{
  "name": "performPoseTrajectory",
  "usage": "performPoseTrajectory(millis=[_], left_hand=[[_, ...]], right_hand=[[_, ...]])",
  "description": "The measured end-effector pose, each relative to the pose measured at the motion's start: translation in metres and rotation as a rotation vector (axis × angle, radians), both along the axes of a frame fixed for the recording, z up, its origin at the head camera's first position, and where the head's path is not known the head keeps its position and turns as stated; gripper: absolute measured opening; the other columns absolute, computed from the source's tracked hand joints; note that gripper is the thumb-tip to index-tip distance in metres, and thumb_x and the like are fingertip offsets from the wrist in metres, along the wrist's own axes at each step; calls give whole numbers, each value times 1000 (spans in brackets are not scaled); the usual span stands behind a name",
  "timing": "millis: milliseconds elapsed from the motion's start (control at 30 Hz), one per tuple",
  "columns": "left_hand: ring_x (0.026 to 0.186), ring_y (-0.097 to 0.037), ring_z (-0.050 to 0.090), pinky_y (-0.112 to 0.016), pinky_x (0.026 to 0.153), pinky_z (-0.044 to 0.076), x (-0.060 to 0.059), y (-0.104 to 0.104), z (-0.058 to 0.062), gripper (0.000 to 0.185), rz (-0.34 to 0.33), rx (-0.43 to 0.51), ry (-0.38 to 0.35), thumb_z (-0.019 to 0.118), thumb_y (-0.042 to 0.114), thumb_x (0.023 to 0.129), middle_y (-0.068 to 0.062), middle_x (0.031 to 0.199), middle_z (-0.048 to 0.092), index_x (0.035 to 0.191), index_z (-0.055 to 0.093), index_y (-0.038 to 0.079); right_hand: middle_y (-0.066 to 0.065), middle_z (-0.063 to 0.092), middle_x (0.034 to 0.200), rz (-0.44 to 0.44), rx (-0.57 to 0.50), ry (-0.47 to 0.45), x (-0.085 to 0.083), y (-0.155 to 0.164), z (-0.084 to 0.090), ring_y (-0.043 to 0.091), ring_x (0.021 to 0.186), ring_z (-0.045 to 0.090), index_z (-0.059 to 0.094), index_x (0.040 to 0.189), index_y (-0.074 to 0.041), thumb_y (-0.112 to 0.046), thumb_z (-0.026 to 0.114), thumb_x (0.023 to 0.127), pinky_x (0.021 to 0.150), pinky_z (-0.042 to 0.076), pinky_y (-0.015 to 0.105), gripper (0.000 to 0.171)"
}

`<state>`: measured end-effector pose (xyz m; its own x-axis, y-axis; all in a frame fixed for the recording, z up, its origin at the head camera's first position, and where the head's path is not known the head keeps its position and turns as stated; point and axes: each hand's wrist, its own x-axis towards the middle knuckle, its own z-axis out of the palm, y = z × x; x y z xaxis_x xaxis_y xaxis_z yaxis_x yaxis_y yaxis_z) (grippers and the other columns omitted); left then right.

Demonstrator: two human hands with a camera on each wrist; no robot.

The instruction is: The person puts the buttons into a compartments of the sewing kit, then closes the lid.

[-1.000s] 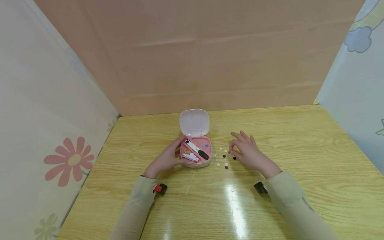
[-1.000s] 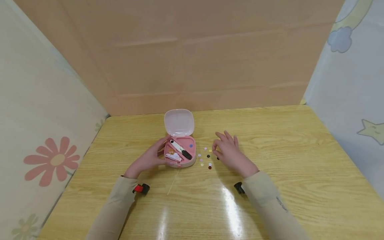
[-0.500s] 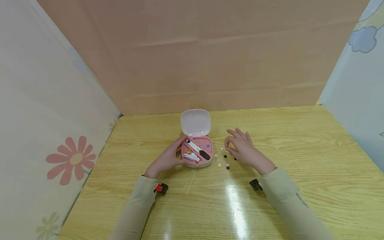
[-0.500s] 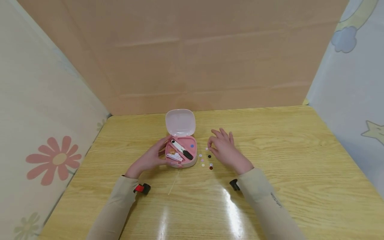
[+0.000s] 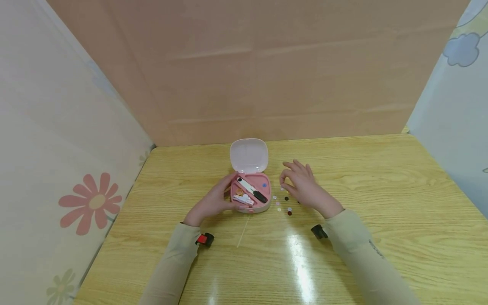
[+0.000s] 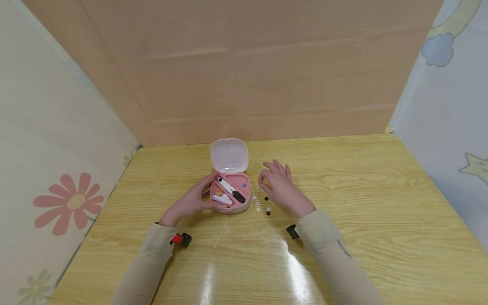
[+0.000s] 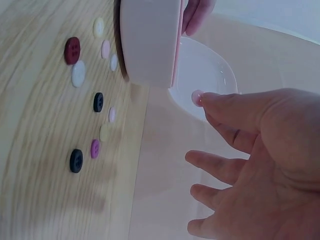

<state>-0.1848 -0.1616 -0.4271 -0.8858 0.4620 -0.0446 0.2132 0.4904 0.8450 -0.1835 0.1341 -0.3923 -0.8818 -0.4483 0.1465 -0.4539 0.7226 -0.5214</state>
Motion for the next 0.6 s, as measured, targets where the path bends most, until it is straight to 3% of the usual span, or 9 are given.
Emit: performPoseTrajectory(millis=[600], left_hand=[[138,-17,28,-31,108,32,0,0,0,98,-1,7,-5,82,16,76,1,154,24,153,21,18]], right_hand=[[25,37,144,12,-26,22,-2,-22,0,49,137,16,64,87,-13,-10,71,86,107,0,69,8]])
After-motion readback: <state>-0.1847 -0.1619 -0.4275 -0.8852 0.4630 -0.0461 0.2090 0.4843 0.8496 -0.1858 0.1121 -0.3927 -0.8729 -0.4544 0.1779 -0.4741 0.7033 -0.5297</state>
